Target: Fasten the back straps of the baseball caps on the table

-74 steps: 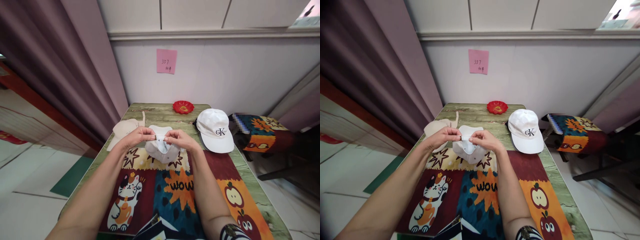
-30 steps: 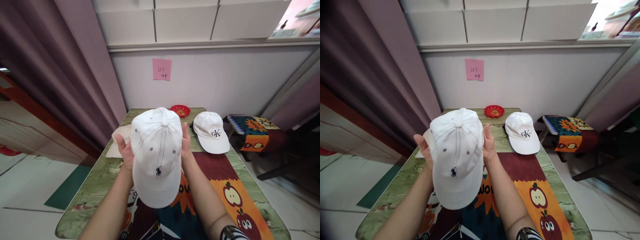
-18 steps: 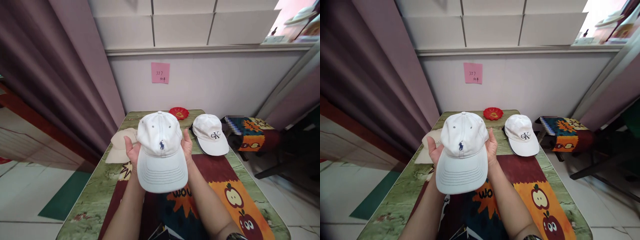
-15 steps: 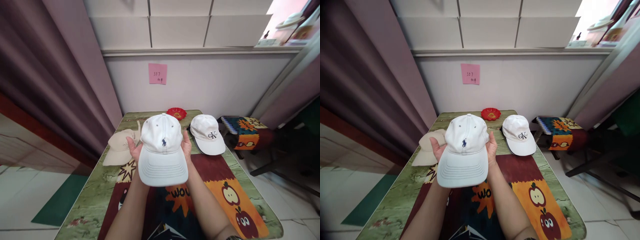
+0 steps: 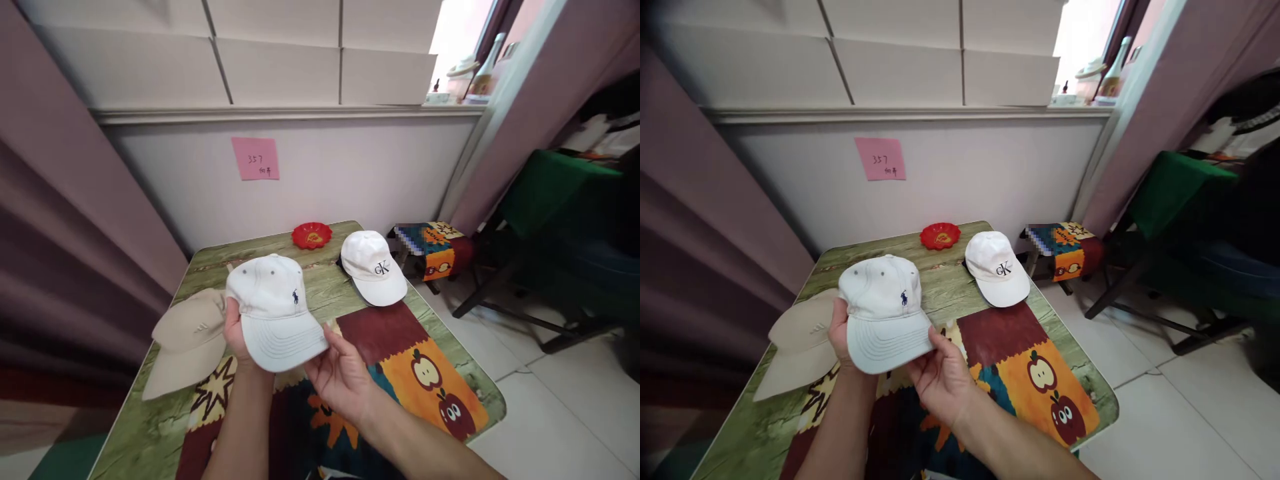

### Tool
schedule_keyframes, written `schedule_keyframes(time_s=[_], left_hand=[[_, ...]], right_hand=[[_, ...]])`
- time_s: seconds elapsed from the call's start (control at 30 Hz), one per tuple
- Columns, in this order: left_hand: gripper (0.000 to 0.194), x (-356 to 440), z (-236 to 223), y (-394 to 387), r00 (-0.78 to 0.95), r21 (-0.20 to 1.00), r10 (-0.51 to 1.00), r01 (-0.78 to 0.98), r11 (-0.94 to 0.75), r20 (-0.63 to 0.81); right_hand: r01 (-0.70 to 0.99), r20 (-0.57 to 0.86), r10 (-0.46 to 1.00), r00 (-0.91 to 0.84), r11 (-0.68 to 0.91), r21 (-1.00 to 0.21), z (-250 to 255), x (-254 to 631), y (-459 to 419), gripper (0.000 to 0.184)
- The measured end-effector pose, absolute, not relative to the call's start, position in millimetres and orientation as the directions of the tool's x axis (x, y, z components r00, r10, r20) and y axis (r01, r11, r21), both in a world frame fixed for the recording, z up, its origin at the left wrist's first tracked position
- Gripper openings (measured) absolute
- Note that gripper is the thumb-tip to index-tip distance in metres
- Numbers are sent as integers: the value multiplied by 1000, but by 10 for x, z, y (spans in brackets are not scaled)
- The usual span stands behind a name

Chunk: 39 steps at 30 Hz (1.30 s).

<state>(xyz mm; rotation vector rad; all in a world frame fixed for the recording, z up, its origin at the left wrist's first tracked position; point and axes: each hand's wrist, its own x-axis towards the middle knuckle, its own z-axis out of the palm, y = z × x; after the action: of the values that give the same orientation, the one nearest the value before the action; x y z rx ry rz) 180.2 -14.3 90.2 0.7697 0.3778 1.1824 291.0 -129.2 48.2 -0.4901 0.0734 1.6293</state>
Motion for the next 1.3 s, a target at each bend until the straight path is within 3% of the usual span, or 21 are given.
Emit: schedule_keyframes(time_s=[0.1, 0.23, 0.33, 0.4, 0.53, 0.6, 0.73, 1.07, 1.3], left_hand=[[60, 1934, 863, -65, 290, 676, 954, -719, 164, 78], [54, 2103, 922, -158, 385, 692, 923, -668, 272, 9], [44, 2072, 761, -393, 558, 784, 819, -444, 433, -137], [40, 1973, 524, -568, 568, 849, 780, -249, 467, -262], [42, 1725, 67, -814, 447, 896, 805, -15, 444, -391], [41, 1640, -37, -863, 413, 906, 824, 5, 424, -388], [37, 1609, -68, -871, 405, 924, 840, 32, 381, -361], [33, 1559, -122, -935, 416, 959, 867, 49, 278, -273], [28, 1475, -161, -944, 424, 965, 872, 23, 261, -246]], right_hand=[[-978, -432, 902, -9, -98, -184, 631, 3089, -1180, 19], [-951, -325, 940, 99, -7, -311, 1031, 3618, -891, 29], [-889, -200, 929, 311, 209, -408, 1224, 4102, -708, 29], [-828, -163, 893, 420, 303, -473, 1196, 4433, -628, 26], [-716, -307, 718, 624, 369, -592, 767, 4978, -629, 19], [-729, -412, 663, 625, 307, -611, 490, 5124, -706, 16], [-765, -465, 670, 579, 248, -594, 178, 5206, -828, 12], [-755, -353, 737, 576, 313, -576, 675, 5445, -466, 12], [-725, -495, 625, 603, 172, -667, 137, 5243, -939, 12]])
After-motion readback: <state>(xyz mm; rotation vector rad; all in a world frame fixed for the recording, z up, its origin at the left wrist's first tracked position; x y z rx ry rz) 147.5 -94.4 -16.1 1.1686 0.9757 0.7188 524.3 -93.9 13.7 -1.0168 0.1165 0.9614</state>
